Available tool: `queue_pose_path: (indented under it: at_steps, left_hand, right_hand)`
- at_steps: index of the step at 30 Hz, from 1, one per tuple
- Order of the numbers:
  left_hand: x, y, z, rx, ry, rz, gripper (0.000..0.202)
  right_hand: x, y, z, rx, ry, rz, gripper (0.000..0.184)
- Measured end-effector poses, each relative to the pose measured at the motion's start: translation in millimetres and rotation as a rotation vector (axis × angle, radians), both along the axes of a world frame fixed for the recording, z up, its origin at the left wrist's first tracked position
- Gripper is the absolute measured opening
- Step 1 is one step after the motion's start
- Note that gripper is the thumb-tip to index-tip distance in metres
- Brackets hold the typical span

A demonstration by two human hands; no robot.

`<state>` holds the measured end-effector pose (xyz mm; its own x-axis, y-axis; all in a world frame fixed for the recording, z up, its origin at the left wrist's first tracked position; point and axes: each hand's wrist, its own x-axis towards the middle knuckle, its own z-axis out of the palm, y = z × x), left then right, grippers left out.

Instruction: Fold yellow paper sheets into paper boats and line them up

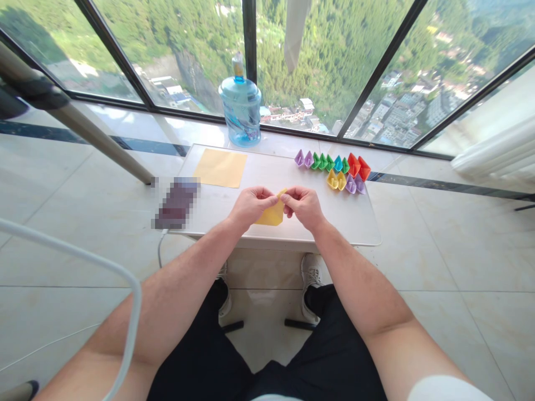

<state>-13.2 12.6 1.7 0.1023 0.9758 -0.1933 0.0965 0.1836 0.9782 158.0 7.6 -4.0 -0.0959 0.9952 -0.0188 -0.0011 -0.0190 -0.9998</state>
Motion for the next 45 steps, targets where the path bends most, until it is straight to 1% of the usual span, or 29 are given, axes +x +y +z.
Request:
queue_pose_path:
  at_steps: [7, 13, 21, 29, 37, 45]
  left_hand:
    - [2.1, -1.0, 1.4, -0.015, -0.040, 0.001, 0.042]
    - [2.2, -0.9, 1.3, -0.016, -0.036, -0.007, 0.043]
    - [4.5, -2.3, 2.1, -0.012, -0.054, -0.003, 0.038]
    - [3.3, -3.4, 2.8, -0.031, -0.062, -0.008, 0.038]
    - [3.9, -2.6, -1.2, 0.010, -0.026, -0.004, 0.040]
    - [5.1, -4.6, -0.5, 0.082, 0.063, -0.005, 0.038]
  right_hand:
    - [-1.8, -0.1, -1.4, 0.003, -0.026, -0.009, 0.033]
    - [-3.8, -1.5, -2.7, 0.024, -0.042, -0.023, 0.027]
    - [-6.1, -1.2, -3.8, 0.063, -0.066, -0.093, 0.019]
    - [-5.8, -1.2, -4.2, 0.058, -0.054, -0.082, 0.019]
    - [-7.6, -2.3, -2.3, 0.058, -0.095, -0.090, 0.026]
    - [-9.1, 0.0, -4.2, 0.088, -0.106, -0.131, 0.021]
